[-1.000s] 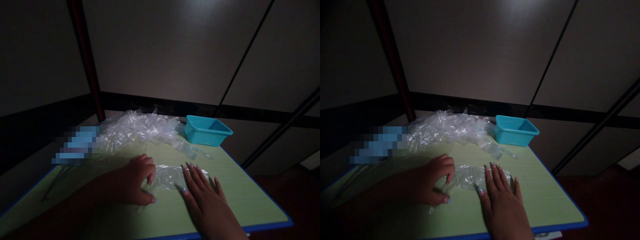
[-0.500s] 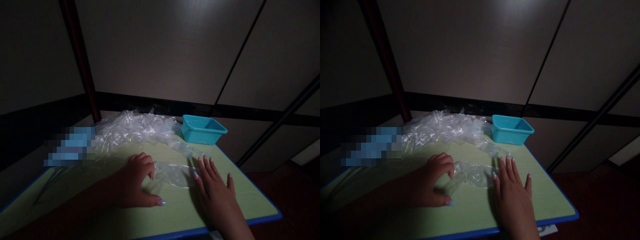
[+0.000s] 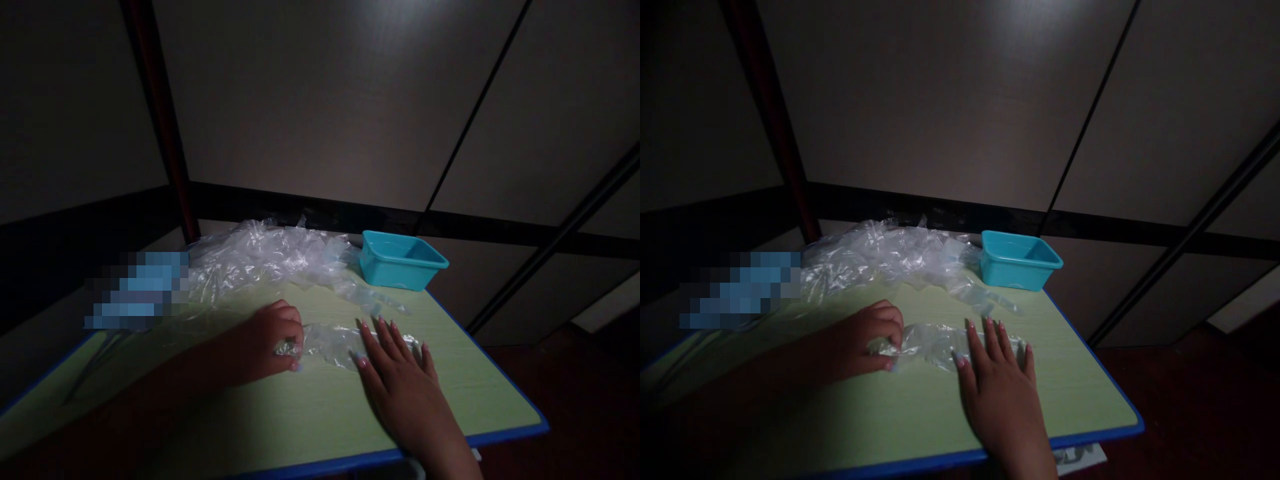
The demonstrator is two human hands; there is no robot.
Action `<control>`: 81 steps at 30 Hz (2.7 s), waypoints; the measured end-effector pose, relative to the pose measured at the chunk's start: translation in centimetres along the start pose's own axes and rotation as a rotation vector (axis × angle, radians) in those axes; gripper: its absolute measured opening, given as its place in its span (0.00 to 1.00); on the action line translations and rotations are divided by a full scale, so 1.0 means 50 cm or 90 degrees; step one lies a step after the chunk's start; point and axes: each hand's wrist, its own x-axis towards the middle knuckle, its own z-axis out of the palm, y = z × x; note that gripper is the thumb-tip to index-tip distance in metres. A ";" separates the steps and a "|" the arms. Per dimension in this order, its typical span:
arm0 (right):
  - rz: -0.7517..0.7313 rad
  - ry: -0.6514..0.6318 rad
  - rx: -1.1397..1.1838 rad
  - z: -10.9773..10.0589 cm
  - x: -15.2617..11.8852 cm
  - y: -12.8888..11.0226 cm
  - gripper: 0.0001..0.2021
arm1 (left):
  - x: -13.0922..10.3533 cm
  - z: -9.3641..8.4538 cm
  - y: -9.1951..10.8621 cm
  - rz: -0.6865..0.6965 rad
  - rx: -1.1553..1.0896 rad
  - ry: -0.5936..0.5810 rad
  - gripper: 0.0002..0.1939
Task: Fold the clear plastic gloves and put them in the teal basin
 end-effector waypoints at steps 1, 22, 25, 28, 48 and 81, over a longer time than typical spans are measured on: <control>0.002 -0.003 -0.001 -0.001 0.000 -0.001 0.26 | 0.001 -0.005 -0.008 0.004 -0.016 -0.009 0.05; -0.011 0.006 0.015 0.001 -0.001 0.000 0.25 | -0.005 -0.055 -0.036 -0.028 0.013 -0.026 0.06; -0.009 0.000 0.016 0.000 0.000 0.000 0.25 | -0.003 -0.054 -0.032 -0.035 0.023 -0.022 0.07; -0.009 0.001 0.016 -0.001 0.000 0.000 0.25 | -0.006 -0.046 -0.030 -0.032 0.027 -0.025 0.07; -0.048 0.034 -0.008 0.001 -0.002 0.001 0.24 | 0.000 -0.007 0.018 -0.066 0.091 0.157 0.07; -0.273 -0.032 0.103 -0.016 -0.014 -0.056 0.27 | 0.010 0.027 -0.034 -0.058 0.021 0.175 0.09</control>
